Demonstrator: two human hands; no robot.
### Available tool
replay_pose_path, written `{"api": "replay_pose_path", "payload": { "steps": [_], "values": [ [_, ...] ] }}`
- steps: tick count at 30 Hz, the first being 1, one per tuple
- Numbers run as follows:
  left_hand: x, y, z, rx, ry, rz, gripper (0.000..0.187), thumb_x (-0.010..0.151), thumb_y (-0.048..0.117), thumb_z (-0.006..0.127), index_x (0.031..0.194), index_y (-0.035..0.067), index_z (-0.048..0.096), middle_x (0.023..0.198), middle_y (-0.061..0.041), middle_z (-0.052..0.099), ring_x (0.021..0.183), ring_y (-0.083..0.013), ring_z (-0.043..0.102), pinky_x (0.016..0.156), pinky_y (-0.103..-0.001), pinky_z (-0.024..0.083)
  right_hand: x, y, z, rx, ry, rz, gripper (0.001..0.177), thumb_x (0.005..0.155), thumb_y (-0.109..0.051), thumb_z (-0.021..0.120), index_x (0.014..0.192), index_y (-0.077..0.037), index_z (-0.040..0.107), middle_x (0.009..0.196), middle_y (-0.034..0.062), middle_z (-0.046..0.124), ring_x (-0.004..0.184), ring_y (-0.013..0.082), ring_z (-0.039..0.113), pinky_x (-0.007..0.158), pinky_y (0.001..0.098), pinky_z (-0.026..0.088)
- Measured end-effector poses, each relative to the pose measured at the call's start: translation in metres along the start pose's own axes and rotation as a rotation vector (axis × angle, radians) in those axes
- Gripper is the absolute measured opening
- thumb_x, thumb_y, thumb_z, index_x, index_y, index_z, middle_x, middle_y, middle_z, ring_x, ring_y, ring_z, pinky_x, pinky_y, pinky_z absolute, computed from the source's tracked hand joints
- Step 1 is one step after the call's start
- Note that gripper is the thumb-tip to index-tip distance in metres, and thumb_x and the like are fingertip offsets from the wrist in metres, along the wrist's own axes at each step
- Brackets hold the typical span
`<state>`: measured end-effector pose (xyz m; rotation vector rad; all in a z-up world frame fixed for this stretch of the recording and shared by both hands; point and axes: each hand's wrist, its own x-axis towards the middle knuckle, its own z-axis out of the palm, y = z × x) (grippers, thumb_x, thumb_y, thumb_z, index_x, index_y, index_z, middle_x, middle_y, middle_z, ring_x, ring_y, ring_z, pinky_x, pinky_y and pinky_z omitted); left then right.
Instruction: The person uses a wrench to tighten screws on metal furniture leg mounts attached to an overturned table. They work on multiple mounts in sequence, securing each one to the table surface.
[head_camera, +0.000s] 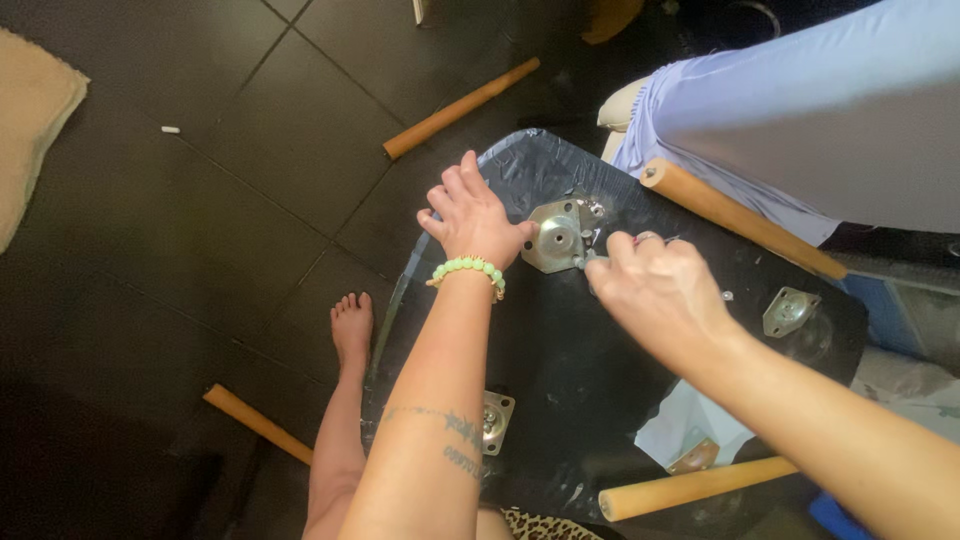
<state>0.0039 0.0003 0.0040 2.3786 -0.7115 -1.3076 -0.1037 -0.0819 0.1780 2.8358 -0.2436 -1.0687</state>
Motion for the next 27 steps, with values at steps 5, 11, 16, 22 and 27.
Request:
{"api": "replay_pose_path", "payload": {
  "steps": [5,11,16,22,27],
  "values": [
    [0.000,0.000,0.000,-0.009,-0.005,-0.006,0.128,0.057,0.046,0.095,0.153,0.006,0.019,0.143,-0.012,0.034,0.131,-0.0364,0.034,0.108,-0.063,0.023,-0.009,0.002,0.001,0.172,-0.056,0.196,0.010,0.073,-0.009,0.067,0.083,-0.005,0.066,0.088,0.0158,0.065,0.081,0.0333,0.071,0.066,0.0429,0.059],
    [0.002,-0.002,0.001,0.000,0.019,0.004,0.128,0.058,0.047,0.095,0.153,0.007,0.019,0.143,-0.011,0.033,0.132,-0.0360,0.033,0.108,-0.064,0.022,0.002,0.014,0.003,0.338,-0.404,0.310,0.019,0.077,-0.013,0.069,0.092,-0.005,0.063,0.090,0.0150,0.068,0.085,0.0385,0.072,0.070,0.0490,0.058],
    [0.001,-0.001,0.002,-0.001,-0.015,-0.011,0.129,0.058,0.047,0.094,0.154,0.007,0.019,0.144,-0.011,0.033,0.132,-0.0354,0.033,0.109,-0.063,0.022,0.010,0.013,-0.009,0.276,-0.314,0.216,0.010,0.083,-0.015,0.065,0.092,-0.010,0.063,0.080,0.0094,0.069,0.076,0.0334,0.073,0.064,0.0463,0.057],
    [0.002,0.001,-0.002,0.001,-0.034,-0.012,0.128,0.060,0.047,0.094,0.155,0.006,0.019,0.144,-0.012,0.033,0.132,-0.0356,0.033,0.110,-0.063,0.022,-0.009,-0.017,-0.001,0.156,-0.037,0.126,0.010,0.082,-0.009,0.064,0.091,-0.010,0.062,0.076,0.0105,0.062,0.066,0.0283,0.070,0.055,0.0416,0.055],
    [0.001,-0.001,0.001,0.009,-0.007,-0.004,0.128,0.059,0.048,0.093,0.154,0.006,0.019,0.144,-0.012,0.033,0.132,-0.0350,0.033,0.108,-0.063,0.023,-0.029,-0.017,0.017,0.290,-0.099,0.310,0.015,0.077,-0.009,0.062,0.092,-0.006,0.059,0.084,0.0154,0.062,0.072,0.0349,0.069,0.064,0.0458,0.057]
  ]
}}
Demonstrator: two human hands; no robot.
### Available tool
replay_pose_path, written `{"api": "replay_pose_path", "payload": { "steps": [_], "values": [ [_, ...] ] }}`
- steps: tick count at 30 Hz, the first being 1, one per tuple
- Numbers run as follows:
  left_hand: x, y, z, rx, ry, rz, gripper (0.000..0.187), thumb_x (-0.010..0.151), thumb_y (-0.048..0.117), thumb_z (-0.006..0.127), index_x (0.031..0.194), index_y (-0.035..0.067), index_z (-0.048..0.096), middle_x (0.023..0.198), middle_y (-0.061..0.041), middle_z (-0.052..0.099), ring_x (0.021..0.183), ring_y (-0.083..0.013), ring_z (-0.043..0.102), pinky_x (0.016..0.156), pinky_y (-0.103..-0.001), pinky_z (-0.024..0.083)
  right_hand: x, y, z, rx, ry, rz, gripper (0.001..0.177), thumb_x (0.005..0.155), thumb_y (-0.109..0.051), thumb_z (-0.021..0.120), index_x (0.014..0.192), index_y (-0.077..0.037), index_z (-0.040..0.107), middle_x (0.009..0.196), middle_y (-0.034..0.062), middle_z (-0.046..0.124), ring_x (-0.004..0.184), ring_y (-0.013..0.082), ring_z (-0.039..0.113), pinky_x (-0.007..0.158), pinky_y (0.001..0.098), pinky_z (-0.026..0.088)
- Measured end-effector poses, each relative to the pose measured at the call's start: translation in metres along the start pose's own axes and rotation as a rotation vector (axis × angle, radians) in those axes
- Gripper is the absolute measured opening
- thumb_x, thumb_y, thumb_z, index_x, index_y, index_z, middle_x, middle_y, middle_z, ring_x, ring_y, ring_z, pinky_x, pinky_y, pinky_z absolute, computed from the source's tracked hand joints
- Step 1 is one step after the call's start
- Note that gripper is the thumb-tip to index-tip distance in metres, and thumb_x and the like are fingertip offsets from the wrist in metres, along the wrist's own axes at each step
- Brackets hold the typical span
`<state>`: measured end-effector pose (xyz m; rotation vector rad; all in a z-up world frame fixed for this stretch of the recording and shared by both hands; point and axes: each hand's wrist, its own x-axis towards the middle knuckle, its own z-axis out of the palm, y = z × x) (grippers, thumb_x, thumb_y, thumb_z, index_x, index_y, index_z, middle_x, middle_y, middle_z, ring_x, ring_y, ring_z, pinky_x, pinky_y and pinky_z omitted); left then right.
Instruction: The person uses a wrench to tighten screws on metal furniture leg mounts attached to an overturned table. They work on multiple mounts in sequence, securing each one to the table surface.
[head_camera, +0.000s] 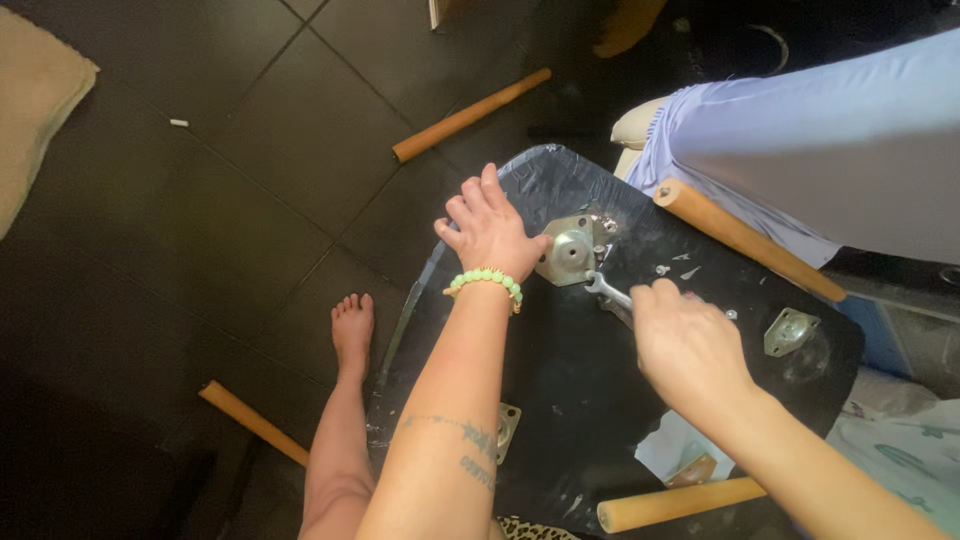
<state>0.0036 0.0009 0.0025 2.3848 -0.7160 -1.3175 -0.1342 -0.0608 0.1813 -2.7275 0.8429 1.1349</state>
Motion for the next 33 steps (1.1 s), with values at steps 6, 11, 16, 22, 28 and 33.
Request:
{"api": "replay_pose_path", "payload": {
  "steps": [6,11,16,22,28,33],
  "values": [
    [0.001,0.000,-0.001,0.005,0.007,0.004,0.126,0.059,0.047,0.093,0.154,0.008,0.020,0.144,-0.012,0.033,0.133,-0.0349,0.033,0.109,-0.063,0.022,0.000,0.005,-0.001,0.177,-0.171,0.186,0.021,0.087,-0.011,0.060,0.109,-0.011,0.059,0.091,0.0133,0.066,0.075,0.0393,0.070,0.066,0.0505,0.056],
    [0.000,0.001,-0.001,-0.013,-0.004,-0.002,0.127,0.059,0.048,0.094,0.154,0.007,0.020,0.145,-0.012,0.033,0.133,-0.0356,0.032,0.109,-0.064,0.022,0.010,0.015,-0.011,-0.051,-0.055,0.052,0.018,0.083,-0.012,0.063,0.100,-0.015,0.064,0.083,0.0135,0.064,0.071,0.0337,0.071,0.060,0.0458,0.057],
    [0.000,0.002,-0.001,-0.002,-0.012,-0.009,0.128,0.059,0.048,0.094,0.155,0.007,0.019,0.145,-0.012,0.033,0.133,-0.0355,0.033,0.110,-0.063,0.022,0.022,0.006,-0.010,-0.221,0.085,-0.078,0.008,0.075,-0.011,0.067,0.082,-0.012,0.067,0.081,0.0090,0.065,0.072,0.0270,0.072,0.060,0.0390,0.058],
    [-0.001,0.001,-0.001,0.010,-0.001,0.000,0.127,0.059,0.048,0.093,0.154,0.007,0.019,0.144,-0.012,0.033,0.133,-0.0353,0.033,0.109,-0.063,0.022,0.030,-0.010,-0.001,-0.286,-0.018,-0.142,0.001,0.076,-0.011,0.067,0.077,-0.010,0.067,0.075,0.0076,0.068,0.065,0.0230,0.073,0.052,0.0342,0.058],
    [-0.001,-0.001,-0.001,0.004,0.012,0.001,0.126,0.060,0.046,0.093,0.155,0.007,0.019,0.144,-0.011,0.034,0.133,-0.0345,0.033,0.109,-0.063,0.023,0.021,-0.028,0.003,-0.277,0.053,-0.161,0.004,0.077,-0.009,0.067,0.080,-0.012,0.067,0.076,0.0074,0.067,0.064,0.0219,0.072,0.052,0.0338,0.057],
    [-0.001,0.000,0.000,-0.013,0.019,0.005,0.129,0.058,0.047,0.094,0.154,0.007,0.019,0.144,-0.012,0.033,0.133,-0.0349,0.033,0.109,-0.063,0.022,0.003,-0.030,-0.003,-0.112,-0.049,0.086,0.013,0.082,-0.014,0.066,0.095,-0.009,0.068,0.087,0.0132,0.065,0.075,0.0306,0.072,0.062,0.0404,0.058]
  ]
}}
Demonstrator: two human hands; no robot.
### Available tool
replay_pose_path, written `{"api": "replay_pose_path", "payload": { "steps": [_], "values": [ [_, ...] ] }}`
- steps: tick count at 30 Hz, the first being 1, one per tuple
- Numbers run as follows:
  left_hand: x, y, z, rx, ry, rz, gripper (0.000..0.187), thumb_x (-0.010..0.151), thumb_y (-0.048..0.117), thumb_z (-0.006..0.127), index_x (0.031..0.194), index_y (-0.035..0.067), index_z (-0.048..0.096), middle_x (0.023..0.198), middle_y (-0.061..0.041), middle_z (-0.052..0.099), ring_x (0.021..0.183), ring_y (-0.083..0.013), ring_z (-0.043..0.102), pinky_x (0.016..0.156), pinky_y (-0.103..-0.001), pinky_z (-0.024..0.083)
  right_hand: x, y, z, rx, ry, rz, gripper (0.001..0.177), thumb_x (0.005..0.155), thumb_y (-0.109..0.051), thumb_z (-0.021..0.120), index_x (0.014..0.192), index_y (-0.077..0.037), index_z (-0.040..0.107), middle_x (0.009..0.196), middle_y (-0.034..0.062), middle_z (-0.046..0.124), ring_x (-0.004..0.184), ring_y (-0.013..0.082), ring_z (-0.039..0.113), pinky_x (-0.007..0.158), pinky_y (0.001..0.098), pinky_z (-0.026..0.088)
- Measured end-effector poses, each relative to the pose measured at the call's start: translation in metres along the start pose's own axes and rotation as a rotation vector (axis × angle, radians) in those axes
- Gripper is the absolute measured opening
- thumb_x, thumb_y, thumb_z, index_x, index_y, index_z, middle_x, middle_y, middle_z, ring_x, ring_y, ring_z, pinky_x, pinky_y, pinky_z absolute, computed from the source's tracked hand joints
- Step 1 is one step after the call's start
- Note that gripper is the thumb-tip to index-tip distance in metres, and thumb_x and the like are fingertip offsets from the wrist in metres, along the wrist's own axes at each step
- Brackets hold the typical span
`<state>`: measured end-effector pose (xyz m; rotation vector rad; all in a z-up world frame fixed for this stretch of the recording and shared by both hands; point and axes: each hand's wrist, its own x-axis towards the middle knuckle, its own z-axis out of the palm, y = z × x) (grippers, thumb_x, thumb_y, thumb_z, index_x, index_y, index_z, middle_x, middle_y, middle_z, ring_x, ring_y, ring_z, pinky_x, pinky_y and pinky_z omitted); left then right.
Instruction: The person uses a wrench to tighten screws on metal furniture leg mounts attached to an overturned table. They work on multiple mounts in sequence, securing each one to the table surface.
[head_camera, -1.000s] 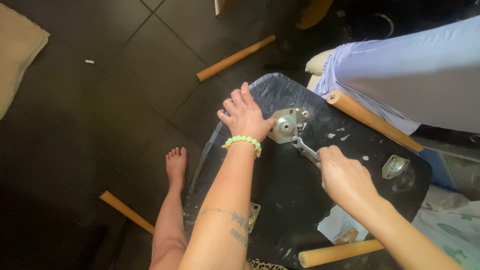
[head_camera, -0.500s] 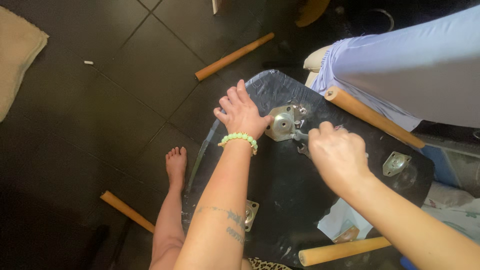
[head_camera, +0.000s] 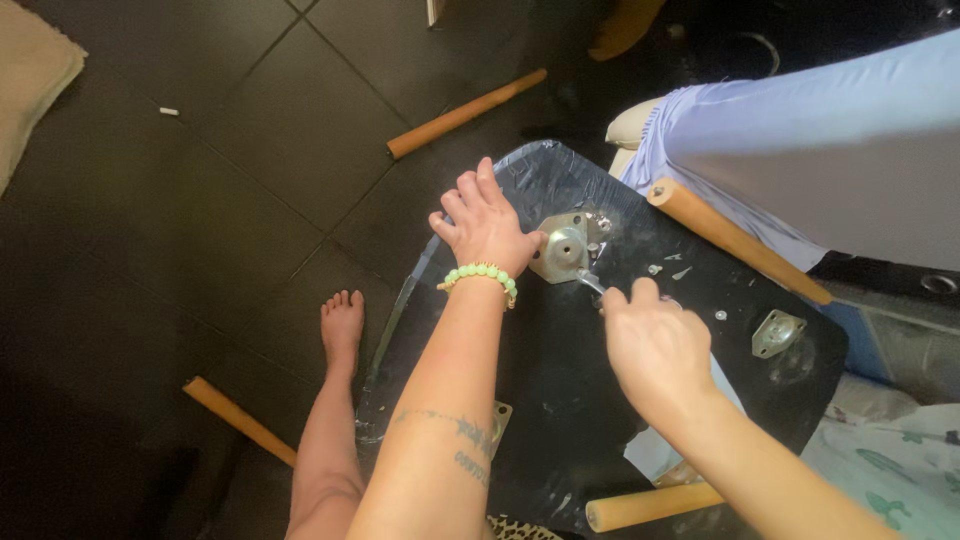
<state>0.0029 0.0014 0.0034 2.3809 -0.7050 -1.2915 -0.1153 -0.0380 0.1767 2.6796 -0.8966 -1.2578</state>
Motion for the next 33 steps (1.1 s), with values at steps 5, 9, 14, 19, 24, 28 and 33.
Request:
{"api": "replay_pose_path", "payload": {
  "steps": [5,9,14,19,24,28,33],
  "values": [
    [0.002,0.000,-0.003,0.006,-0.022,-0.009,0.128,0.059,0.048,0.094,0.154,0.008,0.018,0.145,-0.012,0.033,0.133,-0.0356,0.032,0.110,-0.063,0.022,0.003,-0.003,-0.008,0.193,0.021,0.169,0.034,0.069,-0.005,0.070,0.103,-0.008,0.071,0.091,0.0188,0.061,0.084,0.0413,0.068,0.072,0.0489,0.055],
    [-0.002,-0.001,0.001,0.000,0.003,0.020,0.128,0.059,0.049,0.094,0.154,0.007,0.020,0.146,-0.012,0.033,0.133,-0.0351,0.032,0.109,-0.064,0.022,-0.006,-0.010,0.001,0.142,0.077,0.149,0.030,0.071,0.000,0.069,0.100,-0.005,0.067,0.093,0.0156,0.060,0.087,0.0377,0.069,0.075,0.0447,0.059],
    [0.002,0.000,-0.001,0.009,-0.034,-0.008,0.129,0.059,0.048,0.094,0.155,0.007,0.019,0.145,-0.011,0.033,0.133,-0.0350,0.033,0.110,-0.063,0.023,-0.009,0.002,0.016,0.120,-0.036,0.123,0.017,0.079,-0.006,0.066,0.096,-0.004,0.062,0.098,0.0152,0.060,0.076,0.0351,0.071,0.064,0.0442,0.060],
    [0.000,-0.002,0.002,0.003,-0.018,0.002,0.127,0.060,0.047,0.094,0.155,0.007,0.019,0.145,-0.011,0.033,0.133,-0.0345,0.033,0.109,-0.063,0.023,-0.012,0.013,0.008,0.002,0.018,0.077,0.021,0.086,-0.010,0.061,0.107,-0.012,0.066,0.090,0.0126,0.061,0.076,0.0321,0.070,0.059,0.0443,0.058],
    [0.002,-0.002,0.000,0.012,-0.024,0.021,0.128,0.060,0.049,0.094,0.154,0.006,0.018,0.144,-0.013,0.032,0.133,-0.0356,0.031,0.108,-0.063,0.022,0.009,0.027,-0.013,-0.114,0.216,-0.134,0.025,0.076,-0.014,0.066,0.100,-0.015,0.075,0.079,0.0094,0.065,0.079,0.0307,0.067,0.064,0.0413,0.052],
    [0.001,-0.001,-0.002,0.020,-0.039,0.007,0.128,0.060,0.049,0.093,0.155,0.006,0.019,0.146,-0.012,0.032,0.132,-0.0352,0.033,0.110,-0.062,0.022,0.026,0.019,-0.011,-0.274,0.185,-0.177,0.008,0.076,-0.015,0.066,0.082,-0.013,0.071,0.079,0.0067,0.066,0.087,0.0255,0.070,0.069,0.0367,0.052],
    [0.001,-0.005,0.002,0.010,0.001,0.021,0.127,0.060,0.049,0.093,0.155,0.006,0.019,0.145,-0.013,0.033,0.132,-0.0355,0.033,0.109,-0.063,0.023,0.022,0.018,-0.002,-0.241,-0.124,-0.111,0.006,0.086,-0.008,0.063,0.088,-0.009,0.068,0.085,0.0092,0.067,0.078,0.0247,0.073,0.062,0.0363,0.058]
  ]
}}
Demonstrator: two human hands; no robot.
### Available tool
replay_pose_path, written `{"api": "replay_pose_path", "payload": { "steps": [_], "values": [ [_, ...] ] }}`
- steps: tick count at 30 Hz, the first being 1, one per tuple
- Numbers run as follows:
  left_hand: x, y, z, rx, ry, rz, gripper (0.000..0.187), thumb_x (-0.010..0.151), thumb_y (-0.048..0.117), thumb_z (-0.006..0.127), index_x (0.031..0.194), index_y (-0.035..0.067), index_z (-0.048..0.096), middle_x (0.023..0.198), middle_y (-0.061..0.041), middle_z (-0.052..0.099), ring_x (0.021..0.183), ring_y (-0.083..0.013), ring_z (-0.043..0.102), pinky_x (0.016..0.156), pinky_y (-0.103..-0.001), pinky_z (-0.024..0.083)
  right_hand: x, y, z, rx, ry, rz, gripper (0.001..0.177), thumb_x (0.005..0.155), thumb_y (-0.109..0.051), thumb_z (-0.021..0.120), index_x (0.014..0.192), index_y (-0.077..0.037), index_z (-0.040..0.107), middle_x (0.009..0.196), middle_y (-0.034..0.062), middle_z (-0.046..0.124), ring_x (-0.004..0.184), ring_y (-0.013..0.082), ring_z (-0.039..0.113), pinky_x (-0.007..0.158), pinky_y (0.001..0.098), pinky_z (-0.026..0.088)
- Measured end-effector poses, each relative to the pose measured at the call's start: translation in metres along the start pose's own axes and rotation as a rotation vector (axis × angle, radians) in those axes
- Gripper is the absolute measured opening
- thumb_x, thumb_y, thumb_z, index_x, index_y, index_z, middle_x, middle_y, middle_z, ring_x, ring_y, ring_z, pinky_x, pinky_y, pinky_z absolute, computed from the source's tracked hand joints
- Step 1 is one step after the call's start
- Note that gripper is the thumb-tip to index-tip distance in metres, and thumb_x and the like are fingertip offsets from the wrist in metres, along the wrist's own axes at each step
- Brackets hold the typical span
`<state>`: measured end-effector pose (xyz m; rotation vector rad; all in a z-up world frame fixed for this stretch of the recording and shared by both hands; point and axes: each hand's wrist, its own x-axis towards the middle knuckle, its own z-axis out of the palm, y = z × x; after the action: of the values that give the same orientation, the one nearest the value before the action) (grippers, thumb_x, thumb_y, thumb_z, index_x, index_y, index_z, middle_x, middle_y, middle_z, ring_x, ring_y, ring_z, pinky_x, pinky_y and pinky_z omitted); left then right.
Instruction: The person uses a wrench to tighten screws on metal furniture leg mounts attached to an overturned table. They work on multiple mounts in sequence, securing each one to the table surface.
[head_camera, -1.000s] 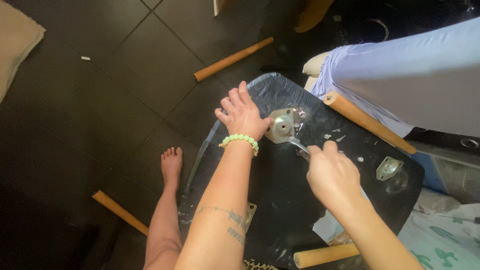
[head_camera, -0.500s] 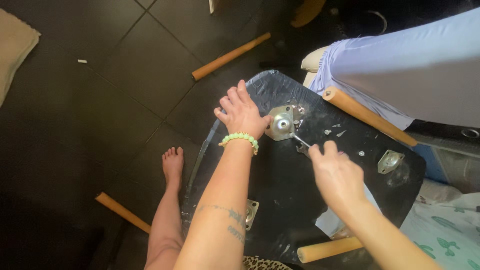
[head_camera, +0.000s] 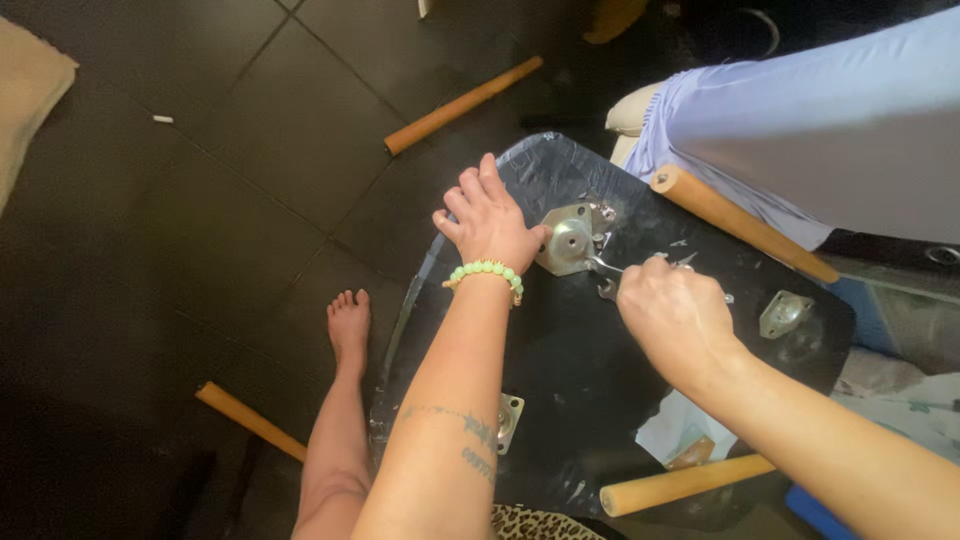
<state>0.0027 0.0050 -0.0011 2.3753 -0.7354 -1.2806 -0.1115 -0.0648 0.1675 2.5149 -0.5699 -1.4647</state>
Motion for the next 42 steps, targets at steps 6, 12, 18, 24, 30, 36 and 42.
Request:
{"api": "replay_pose_path", "payload": {
  "steps": [6,12,18,24,30,36,42],
  "values": [
    [0.000,0.005,-0.006,-0.008,-0.026,-0.021,0.127,0.058,0.047,0.094,0.154,0.007,0.021,0.144,-0.012,0.034,0.131,-0.0356,0.033,0.109,-0.063,0.024,-0.025,0.003,0.008,0.308,0.204,0.173,0.028,0.072,-0.007,0.067,0.100,-0.012,0.068,0.088,0.0091,0.069,0.077,0.0334,0.071,0.068,0.0451,0.058],
    [-0.007,0.001,-0.006,0.028,0.036,0.025,0.121,0.062,0.049,0.092,0.154,0.006,0.026,0.142,-0.013,0.039,0.128,-0.0366,0.038,0.103,-0.062,0.029,-0.055,0.034,0.029,0.524,0.392,0.433,0.015,0.102,-0.010,0.062,0.116,-0.011,0.067,0.103,0.0119,0.069,0.086,0.0357,0.069,0.074,0.0468,0.055],
    [0.001,0.005,-0.003,0.050,0.017,0.011,0.128,0.057,0.050,0.095,0.152,0.004,0.022,0.139,-0.013,0.036,0.126,-0.0365,0.036,0.101,-0.062,0.027,-0.063,-0.061,0.108,1.123,0.342,0.504,0.023,0.092,-0.008,0.066,0.114,-0.013,0.071,0.098,0.0113,0.061,0.090,0.0299,0.061,0.079,0.0390,0.049],
    [0.002,0.000,0.009,0.070,0.002,0.006,0.129,0.058,0.049,0.094,0.155,0.006,0.020,0.141,-0.015,0.036,0.128,-0.0375,0.035,0.104,-0.061,0.026,-0.056,-0.087,0.158,1.100,0.550,0.551,0.020,0.088,-0.014,0.074,0.108,-0.015,0.073,0.101,0.0074,0.062,0.097,0.0303,0.060,0.088,0.0409,0.046],
    [0.003,0.003,0.005,0.058,0.007,0.031,0.132,0.057,0.051,0.096,0.152,0.002,0.018,0.142,-0.018,0.033,0.131,-0.0386,0.031,0.103,-0.064,0.022,-0.029,-0.050,0.161,0.988,0.652,0.661,0.037,0.080,-0.018,0.079,0.113,-0.008,0.067,0.111,0.0146,0.056,0.104,0.0401,0.050,0.092,0.0478,0.039],
    [0.004,0.001,0.010,0.117,-0.013,0.000,0.136,0.056,0.056,0.094,0.154,0.002,0.016,0.146,-0.017,0.031,0.131,-0.0379,0.031,0.104,-0.061,0.024,-0.028,-0.036,0.163,0.902,0.477,0.486,0.020,0.087,-0.016,0.076,0.098,-0.008,0.061,0.099,0.0071,0.063,0.100,0.0359,0.056,0.089,0.0490,0.042],
    [0.005,0.001,0.009,0.143,-0.021,-0.016,0.135,0.056,0.056,0.094,0.153,0.003,0.017,0.147,-0.017,0.030,0.133,-0.0378,0.029,0.105,-0.061,0.023,-0.028,-0.053,0.139,1.376,0.597,0.466,0.015,0.093,-0.007,0.068,0.105,-0.003,0.061,0.095,0.0120,0.066,0.082,0.0290,0.068,0.071,0.0382,0.054]
  ]
}}
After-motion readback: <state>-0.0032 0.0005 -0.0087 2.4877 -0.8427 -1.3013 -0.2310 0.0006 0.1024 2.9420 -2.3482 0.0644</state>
